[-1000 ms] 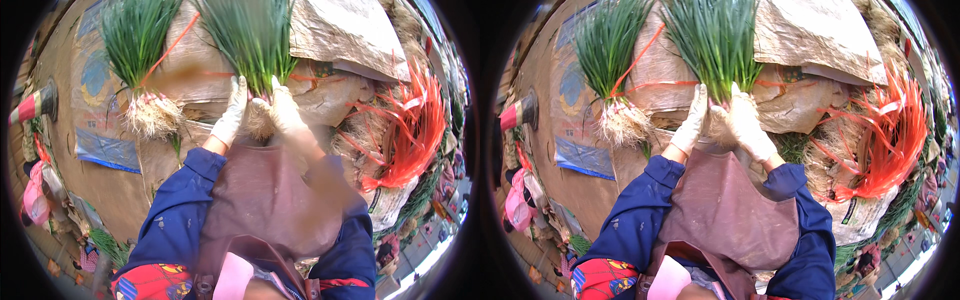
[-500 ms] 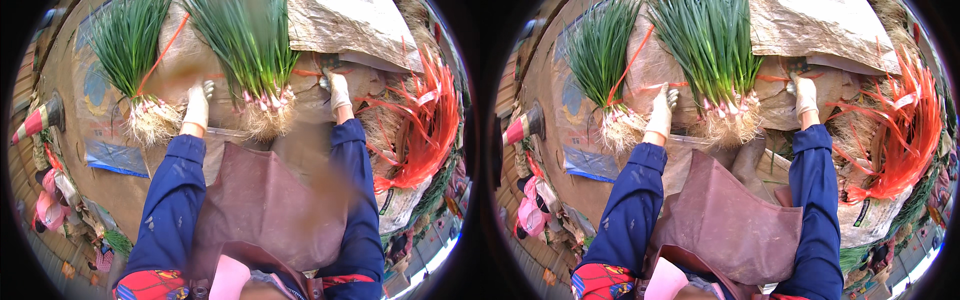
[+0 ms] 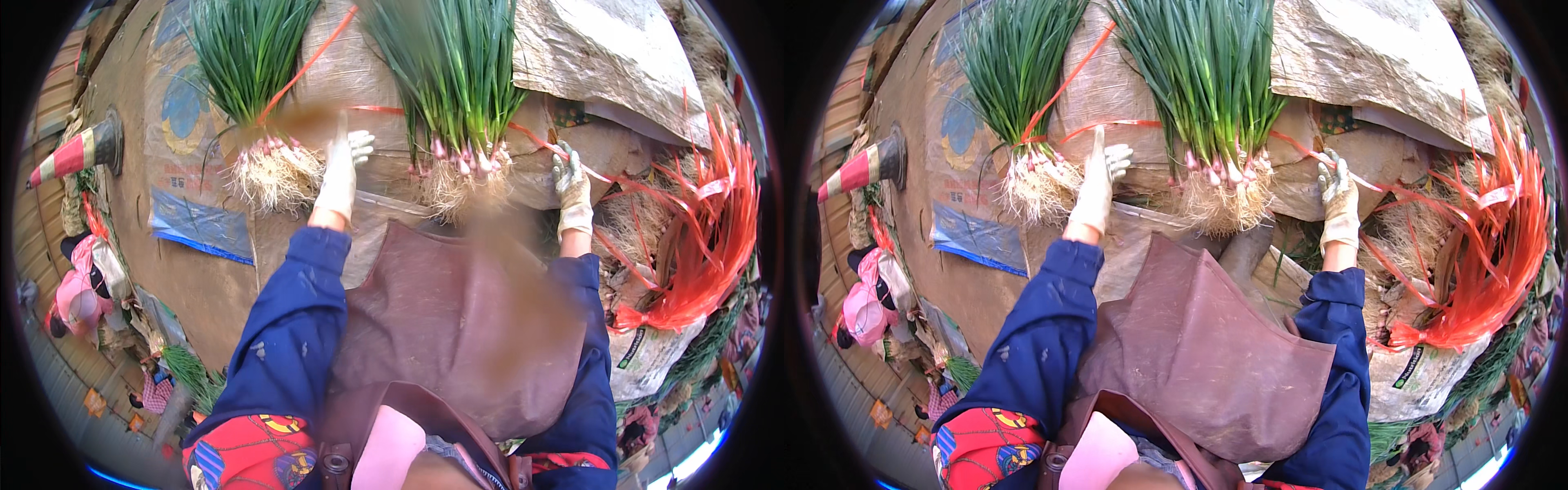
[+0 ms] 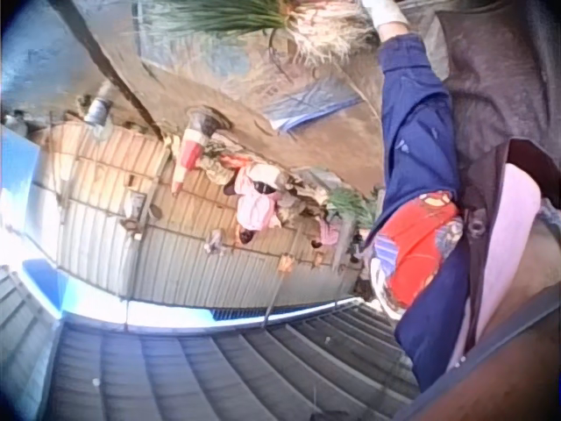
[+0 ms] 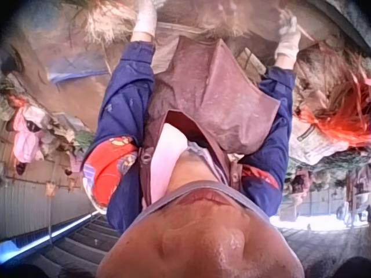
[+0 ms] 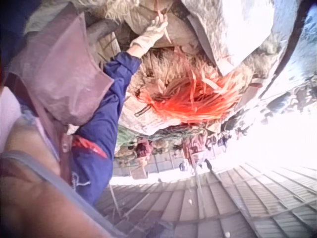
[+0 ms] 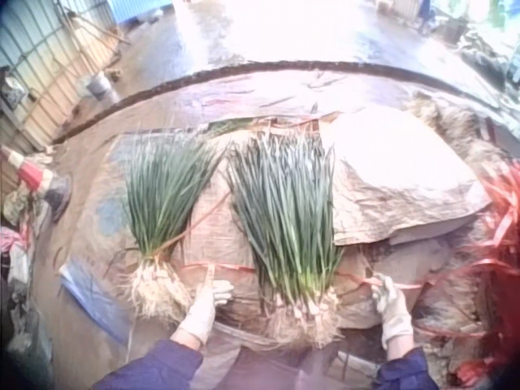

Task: The person sorts scallions into bunches and secures them with red plastic ties.

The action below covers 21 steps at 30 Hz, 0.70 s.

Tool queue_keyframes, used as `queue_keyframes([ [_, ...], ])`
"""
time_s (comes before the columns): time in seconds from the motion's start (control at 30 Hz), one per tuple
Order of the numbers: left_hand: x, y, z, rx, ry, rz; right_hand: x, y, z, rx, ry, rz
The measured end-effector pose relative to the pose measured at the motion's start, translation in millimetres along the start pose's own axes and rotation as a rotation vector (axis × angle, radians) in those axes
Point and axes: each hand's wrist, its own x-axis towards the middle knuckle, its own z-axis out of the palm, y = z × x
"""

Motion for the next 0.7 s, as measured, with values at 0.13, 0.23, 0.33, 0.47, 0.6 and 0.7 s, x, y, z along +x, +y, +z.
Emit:
queue_keyframes([
  [0.13,38,23,11,0.103,-0.034,0.054,-12,-26,27,-0.118,-0.043,-0.053],
  [0.23,52,6,14,-0.037,0.063,-0.001,-10,-26,23,0.01,-0.116,-0.139],
  [0.33,38,-22,2,-0.139,-0.042,-0.118,-7,-16,14,0.122,-0.274,-0.288],
  [0.47,-22,-45,-3,-0.241,-0.015,-0.036,-28,-26,32,0.25,-0.152,-0.189],
  [0.6,-67,5,36,-0.19,-0.172,0.653,-85,-63,108,-0.252,-0.378,-0.375],
  [0.7,-103,43,81,0.034,-0.251,0.751,-131,-59,179,-0.504,-0.532,-0.425],
])
